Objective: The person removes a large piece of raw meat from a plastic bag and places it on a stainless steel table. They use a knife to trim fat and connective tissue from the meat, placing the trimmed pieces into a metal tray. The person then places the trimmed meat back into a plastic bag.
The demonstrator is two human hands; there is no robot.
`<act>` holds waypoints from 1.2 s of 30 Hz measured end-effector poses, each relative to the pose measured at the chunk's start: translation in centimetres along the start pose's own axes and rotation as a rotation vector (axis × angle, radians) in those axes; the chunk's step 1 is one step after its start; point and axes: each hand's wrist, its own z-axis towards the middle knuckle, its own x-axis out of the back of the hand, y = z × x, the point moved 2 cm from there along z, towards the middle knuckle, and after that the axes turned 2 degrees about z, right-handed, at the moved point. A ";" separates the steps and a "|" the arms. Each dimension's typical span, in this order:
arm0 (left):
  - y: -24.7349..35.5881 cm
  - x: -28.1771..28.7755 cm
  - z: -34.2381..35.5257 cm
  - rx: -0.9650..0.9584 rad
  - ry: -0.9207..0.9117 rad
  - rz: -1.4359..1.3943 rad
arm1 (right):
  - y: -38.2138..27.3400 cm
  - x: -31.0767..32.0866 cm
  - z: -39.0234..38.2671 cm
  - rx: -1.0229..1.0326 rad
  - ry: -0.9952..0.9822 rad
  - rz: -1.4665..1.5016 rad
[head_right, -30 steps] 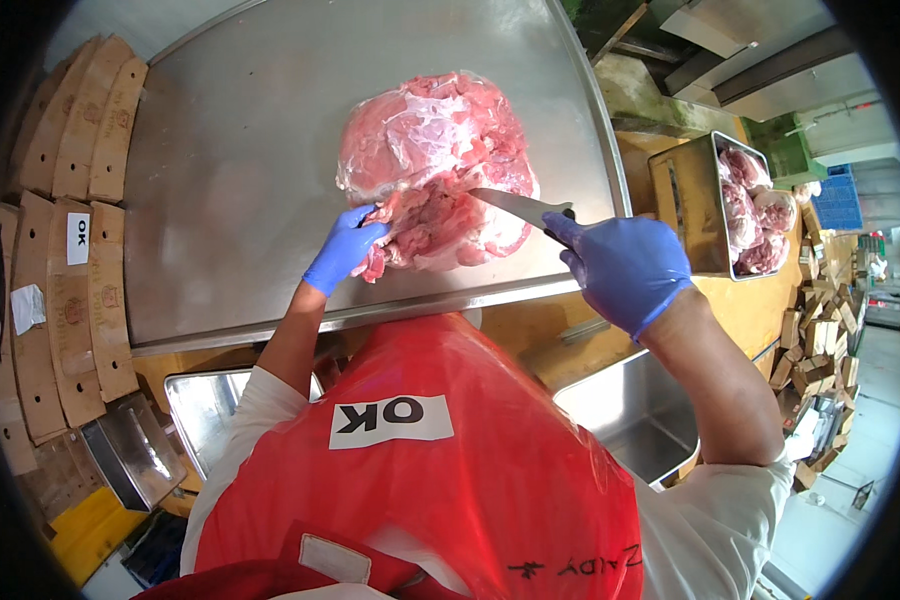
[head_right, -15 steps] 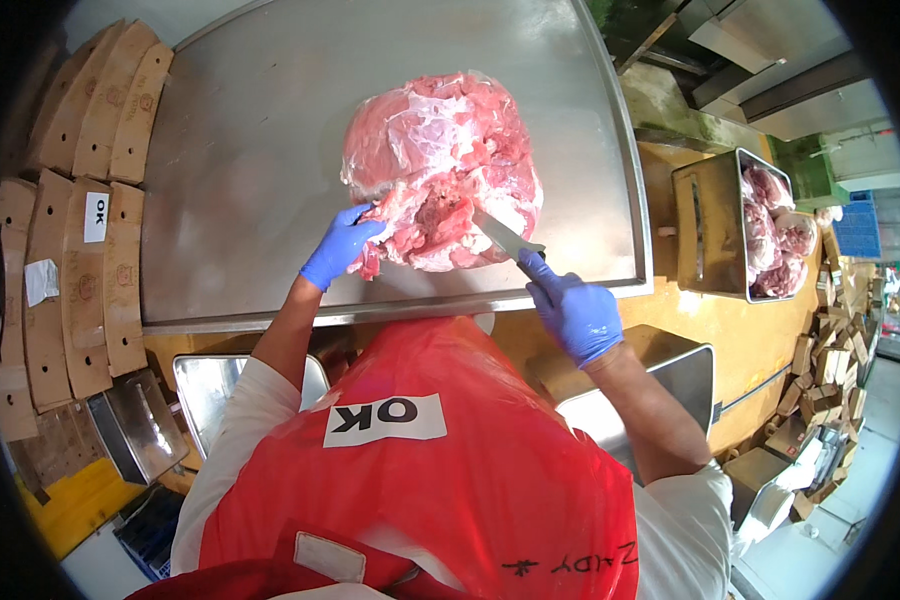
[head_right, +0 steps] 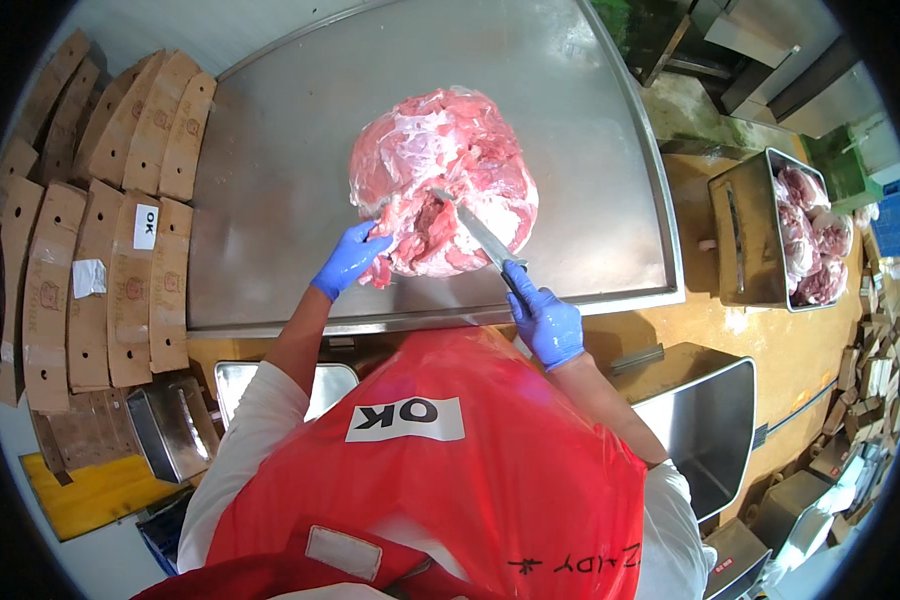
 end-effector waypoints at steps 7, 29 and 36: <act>12.6 -4.2 -3.3 -0.794 0.449 0.976 | -0.4 7.3 0.6 -0.036 -0.236 -0.132; 13.1 -2.8 7.0 -0.688 -0.005 0.570 | -6.6 11.8 4.1 -0.006 -0.388 -0.333; 10.9 0.1 6.1 -0.513 -0.018 0.492 | -6.1 10.9 4.7 0.001 -0.399 -0.302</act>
